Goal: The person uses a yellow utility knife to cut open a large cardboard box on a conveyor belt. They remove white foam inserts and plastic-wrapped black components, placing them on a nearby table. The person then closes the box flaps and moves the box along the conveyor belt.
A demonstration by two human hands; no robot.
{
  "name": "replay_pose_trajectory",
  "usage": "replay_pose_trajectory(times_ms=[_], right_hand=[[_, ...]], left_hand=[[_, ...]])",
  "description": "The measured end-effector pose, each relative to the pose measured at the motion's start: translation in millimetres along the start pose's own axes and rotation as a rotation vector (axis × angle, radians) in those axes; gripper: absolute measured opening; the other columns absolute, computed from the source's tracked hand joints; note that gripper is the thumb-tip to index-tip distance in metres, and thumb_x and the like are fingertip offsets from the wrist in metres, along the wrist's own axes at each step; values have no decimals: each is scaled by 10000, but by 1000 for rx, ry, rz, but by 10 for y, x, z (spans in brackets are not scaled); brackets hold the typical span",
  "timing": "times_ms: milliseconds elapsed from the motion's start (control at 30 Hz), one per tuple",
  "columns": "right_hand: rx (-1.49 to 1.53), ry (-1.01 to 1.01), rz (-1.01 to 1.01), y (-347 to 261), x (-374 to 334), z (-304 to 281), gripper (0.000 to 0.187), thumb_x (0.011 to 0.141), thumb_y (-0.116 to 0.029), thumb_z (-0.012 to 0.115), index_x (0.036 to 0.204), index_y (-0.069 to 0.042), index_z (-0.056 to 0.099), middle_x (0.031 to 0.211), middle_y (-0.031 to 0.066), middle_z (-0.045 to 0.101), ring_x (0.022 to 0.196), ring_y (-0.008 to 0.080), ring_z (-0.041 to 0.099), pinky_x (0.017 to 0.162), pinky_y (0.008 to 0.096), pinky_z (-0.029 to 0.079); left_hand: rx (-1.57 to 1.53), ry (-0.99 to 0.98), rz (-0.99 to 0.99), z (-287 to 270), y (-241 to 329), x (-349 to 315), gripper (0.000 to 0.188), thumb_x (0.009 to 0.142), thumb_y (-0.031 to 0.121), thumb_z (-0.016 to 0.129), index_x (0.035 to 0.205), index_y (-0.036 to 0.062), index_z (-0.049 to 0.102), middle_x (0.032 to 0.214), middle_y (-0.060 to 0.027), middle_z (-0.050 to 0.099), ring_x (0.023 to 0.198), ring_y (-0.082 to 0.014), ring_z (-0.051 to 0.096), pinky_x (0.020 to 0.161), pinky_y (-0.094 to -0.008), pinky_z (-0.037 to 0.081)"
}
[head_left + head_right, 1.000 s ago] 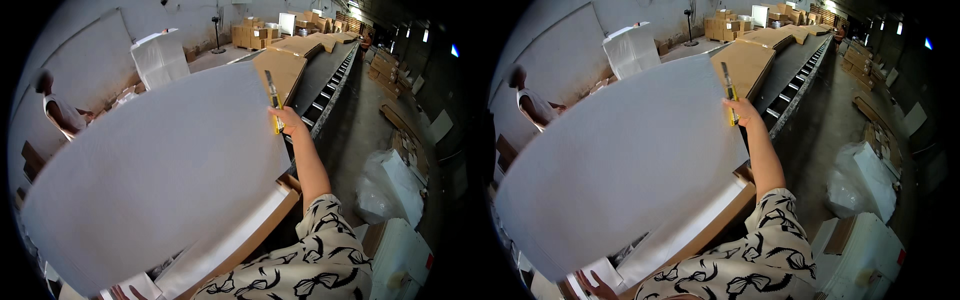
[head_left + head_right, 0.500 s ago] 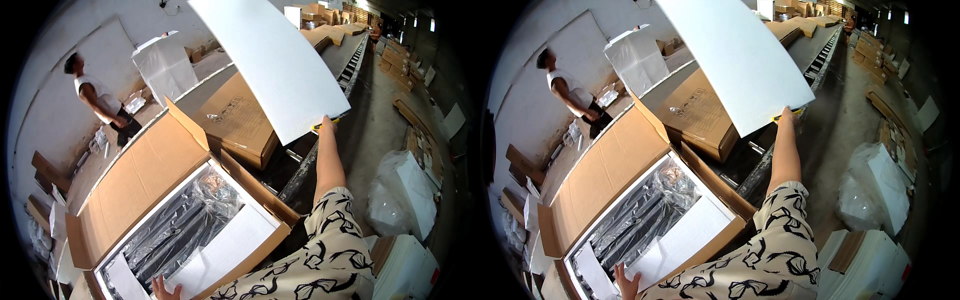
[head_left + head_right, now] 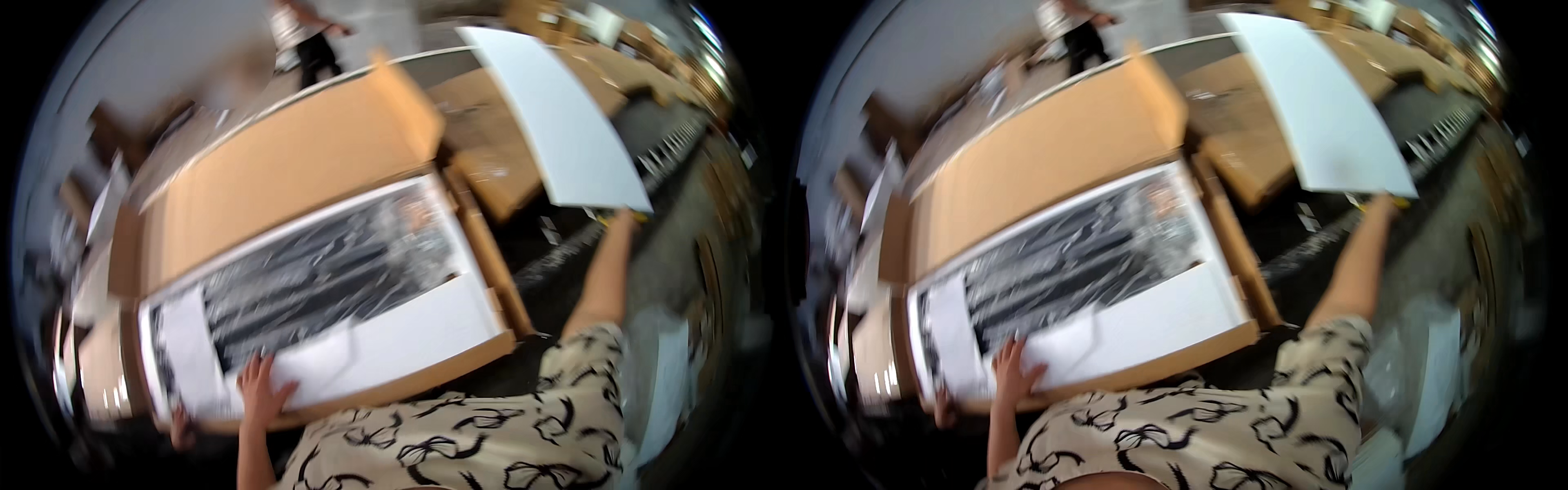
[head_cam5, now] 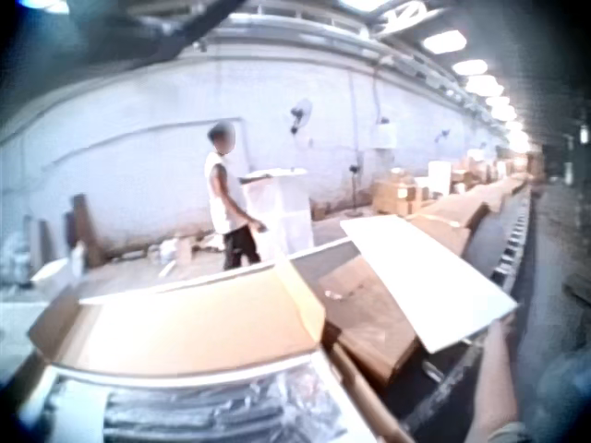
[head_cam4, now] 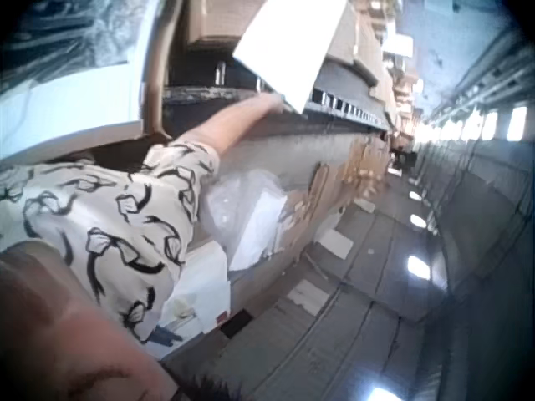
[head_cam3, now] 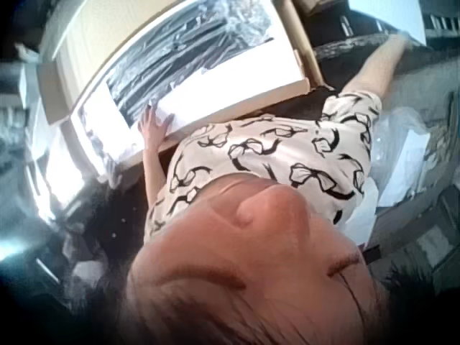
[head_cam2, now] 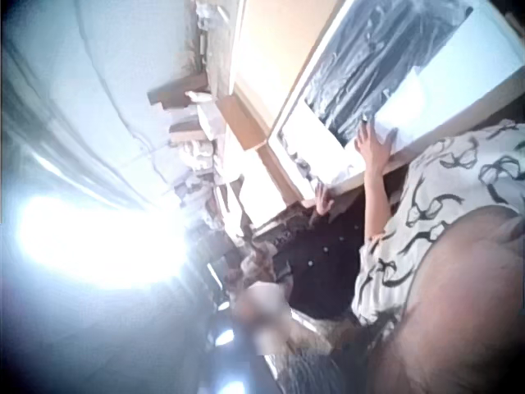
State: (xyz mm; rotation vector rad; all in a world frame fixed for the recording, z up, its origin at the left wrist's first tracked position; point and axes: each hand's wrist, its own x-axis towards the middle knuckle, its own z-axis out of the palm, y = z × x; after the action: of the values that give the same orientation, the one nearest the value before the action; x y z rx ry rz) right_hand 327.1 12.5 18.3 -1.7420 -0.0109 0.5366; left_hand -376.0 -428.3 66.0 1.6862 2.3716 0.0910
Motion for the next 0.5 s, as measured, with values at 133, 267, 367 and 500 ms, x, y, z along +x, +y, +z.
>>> replay_pose_trajectory(times_ms=[133, 267, 367, 500], right_hand=[[241, -72, -351, -67, 394, -1328, 256, 895, -181, 598, 1068, 8, 600, 970, 132, 667, 832, 221, 649, 715, 309, 536], [9, -668, -590, 130, -1860, -1282, 149, 932, -179, 595, 876, -62, 522, 649, -17, 464, 542, 72, 412, 497, 244, 359], [-505, -843, -675, 429, -2744, -1200, 165, 945, -215, 579, 933, -57, 535, 656, -30, 449, 556, 58, 418, 486, 224, 332], [-701, -1020, -796, 932, -2959, -961, 204, 952, -236, 563, 1044, -54, 559, 814, -2, 591, 673, 59, 532, 575, 199, 414]], left_hand=[[-33, -61, 254, -156, 24, 449, 716, 763, 477, 703, 1343, 121, 477, 1399, -190, 429, 1281, -360, 399, 1066, -475, 248], [-166, 3, 207, -168, -602, 314, 578, 800, 347, 710, 1269, 57, 538, 1328, -154, 506, 1286, -325, 408, 1057, -446, 279], [-185, 211, 209, -253, -1030, 362, 421, 805, 270, 703, 1152, 50, 612, 1208, -139, 599, 1182, -290, 513, 1012, -415, 327], [-254, 316, 147, -387, -1458, 415, 282, 781, 168, 700, 1035, 54, 661, 1121, -116, 640, 1074, -269, 574, 961, -383, 370]])
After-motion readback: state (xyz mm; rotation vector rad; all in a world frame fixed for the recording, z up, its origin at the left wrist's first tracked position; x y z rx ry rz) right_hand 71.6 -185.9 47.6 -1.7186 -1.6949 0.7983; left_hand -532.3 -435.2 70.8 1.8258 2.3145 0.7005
